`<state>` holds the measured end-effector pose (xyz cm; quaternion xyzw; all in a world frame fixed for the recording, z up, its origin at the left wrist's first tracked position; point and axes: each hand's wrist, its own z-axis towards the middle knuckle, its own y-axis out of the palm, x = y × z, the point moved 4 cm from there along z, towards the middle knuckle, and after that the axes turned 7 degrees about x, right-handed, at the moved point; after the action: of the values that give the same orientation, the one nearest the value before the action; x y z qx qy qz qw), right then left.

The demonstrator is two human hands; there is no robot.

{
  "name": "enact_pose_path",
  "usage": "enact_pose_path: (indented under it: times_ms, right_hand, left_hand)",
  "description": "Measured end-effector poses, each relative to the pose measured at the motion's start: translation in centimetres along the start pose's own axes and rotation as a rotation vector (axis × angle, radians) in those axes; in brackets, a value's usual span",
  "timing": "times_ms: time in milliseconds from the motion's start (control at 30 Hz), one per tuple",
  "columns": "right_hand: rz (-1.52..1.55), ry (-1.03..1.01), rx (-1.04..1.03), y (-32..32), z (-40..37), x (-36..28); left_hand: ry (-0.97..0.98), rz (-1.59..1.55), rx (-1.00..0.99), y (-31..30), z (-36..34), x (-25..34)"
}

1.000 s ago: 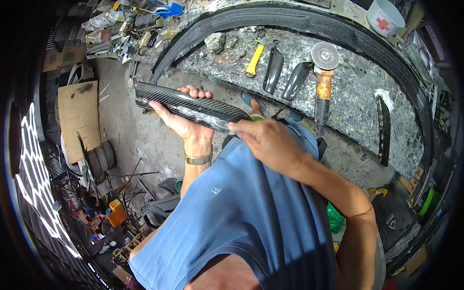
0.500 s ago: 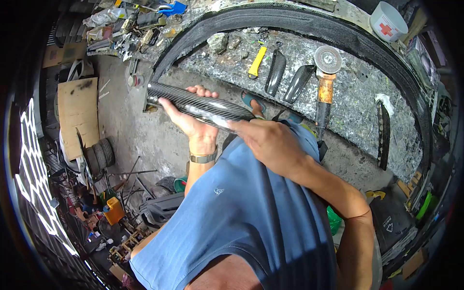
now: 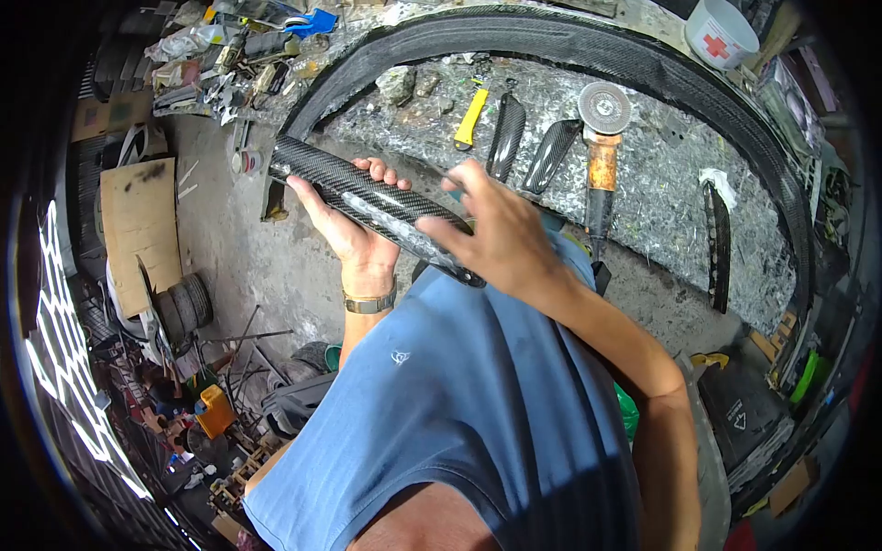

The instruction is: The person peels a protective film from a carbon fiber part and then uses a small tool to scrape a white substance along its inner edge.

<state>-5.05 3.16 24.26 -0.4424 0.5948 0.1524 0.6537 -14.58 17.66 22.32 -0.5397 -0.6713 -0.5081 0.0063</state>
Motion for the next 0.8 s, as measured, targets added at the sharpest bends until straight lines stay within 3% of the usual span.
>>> enact_pose_path:
  times_ms: [100, 367, 467, 800]
  right_hand:
    - [-0.014, -0.104, -0.007, 1.6, 0.3, 0.8]
    - [-0.047, -0.046, -0.058, -3.4, -2.3, 1.3]
    - [-0.018, -0.153, -0.054, -3.3, -3.5, 0.3]
    - [-0.235, -0.130, -0.223, -1.8, -4.1, -0.4]
  left_hand:
    - [0.008, 0.045, 0.007, 0.0, 0.0, -0.3]
    - [0.122, 0.121, 0.010, 0.3, -0.3, 0.3]
    - [0.165, 0.137, 0.024, 0.5, -0.3, 0.4]
    - [0.280, 0.117, -0.044, 1.0, -0.5, 0.0]
